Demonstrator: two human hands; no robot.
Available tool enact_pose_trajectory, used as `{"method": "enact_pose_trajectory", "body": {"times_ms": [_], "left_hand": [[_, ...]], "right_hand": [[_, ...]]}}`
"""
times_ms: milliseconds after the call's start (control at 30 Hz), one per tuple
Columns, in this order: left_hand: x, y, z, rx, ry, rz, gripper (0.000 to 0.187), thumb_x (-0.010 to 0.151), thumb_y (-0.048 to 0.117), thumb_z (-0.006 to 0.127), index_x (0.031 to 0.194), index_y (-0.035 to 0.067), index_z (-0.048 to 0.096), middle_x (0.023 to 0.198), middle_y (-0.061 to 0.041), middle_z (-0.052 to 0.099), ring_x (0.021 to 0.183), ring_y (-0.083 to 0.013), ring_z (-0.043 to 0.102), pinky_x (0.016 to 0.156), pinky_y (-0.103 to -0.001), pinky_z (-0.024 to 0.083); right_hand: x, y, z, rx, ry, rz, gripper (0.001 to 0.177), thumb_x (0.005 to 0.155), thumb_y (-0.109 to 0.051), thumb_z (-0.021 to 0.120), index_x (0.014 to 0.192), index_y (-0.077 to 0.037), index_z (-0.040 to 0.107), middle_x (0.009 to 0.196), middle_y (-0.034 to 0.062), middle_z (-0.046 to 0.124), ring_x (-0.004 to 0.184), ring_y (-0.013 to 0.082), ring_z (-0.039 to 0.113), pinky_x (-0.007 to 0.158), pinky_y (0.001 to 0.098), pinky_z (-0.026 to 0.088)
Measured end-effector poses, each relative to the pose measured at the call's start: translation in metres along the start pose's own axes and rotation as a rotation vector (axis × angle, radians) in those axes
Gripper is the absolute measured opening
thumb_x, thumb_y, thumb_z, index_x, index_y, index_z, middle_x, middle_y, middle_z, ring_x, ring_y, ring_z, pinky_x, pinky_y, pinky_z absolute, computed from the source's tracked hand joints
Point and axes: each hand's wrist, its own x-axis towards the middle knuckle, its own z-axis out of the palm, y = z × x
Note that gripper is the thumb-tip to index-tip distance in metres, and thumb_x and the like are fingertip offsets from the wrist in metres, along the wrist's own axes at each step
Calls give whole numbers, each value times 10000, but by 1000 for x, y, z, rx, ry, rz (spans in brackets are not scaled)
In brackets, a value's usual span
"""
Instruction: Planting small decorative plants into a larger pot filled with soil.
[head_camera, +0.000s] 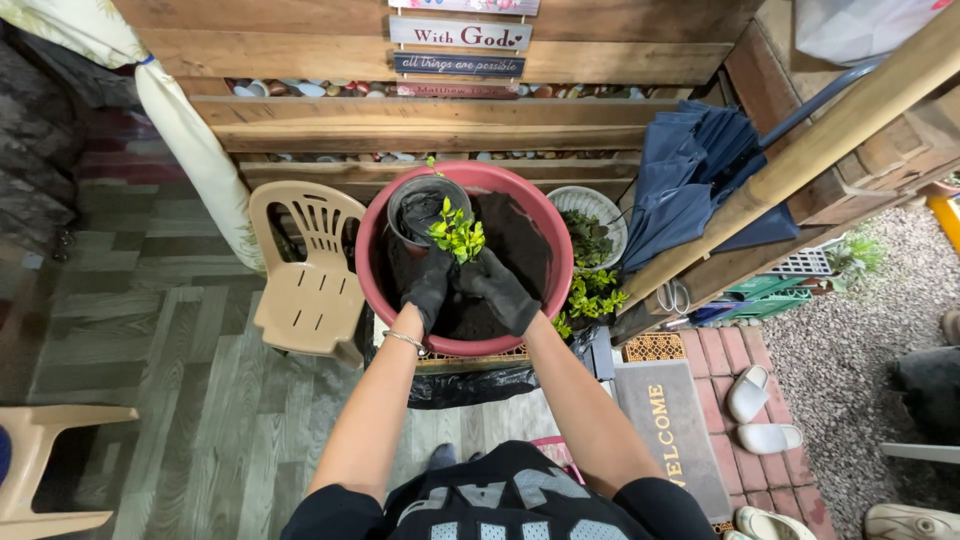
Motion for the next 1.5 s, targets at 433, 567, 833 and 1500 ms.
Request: {"method": "enact_pose_trajectory", "body": {"times_ms": [433,567,833,1500], "left_hand": [[48,-88,-32,621,166,330,381,1016,366,535,1266,90,615,1121,-240,721,1070,-435,673,840,-480,533],[20,-31,-9,777,180,86,366,1037,370,497,1266,115,624,1079,-229,735,1007,-422,699,838,-504,517],[57,-97,-39,661,176,325,384,1035,346,499,1277,71,613,1142,-256,695,1059,-472,634,817,-510,519],[2,-24,-13,582,-15,-135,584,769,195,730,1332,106,605,1242,-131,726,1145,-314,684,962,-387,519]], "right_hand": [[24,69,-53,-679,217,-34,364,916,-105,678,1264,-51,588,961,57,717,865,128,671,790,318,545],[30,76,-57,-822,231,-100,219,1019,-119,602,1208,-10,580,1042,158,673,952,233,643,848,361,522],[29,72,-52,-885,227,-225,384,1019,-182,557,1376,-42,552,1224,171,670,1101,270,650,926,386,516],[28,92,-81,-256,370,454,269,871,-260,623,1136,-224,658,1031,-9,713,867,167,681,703,501,536]]}}
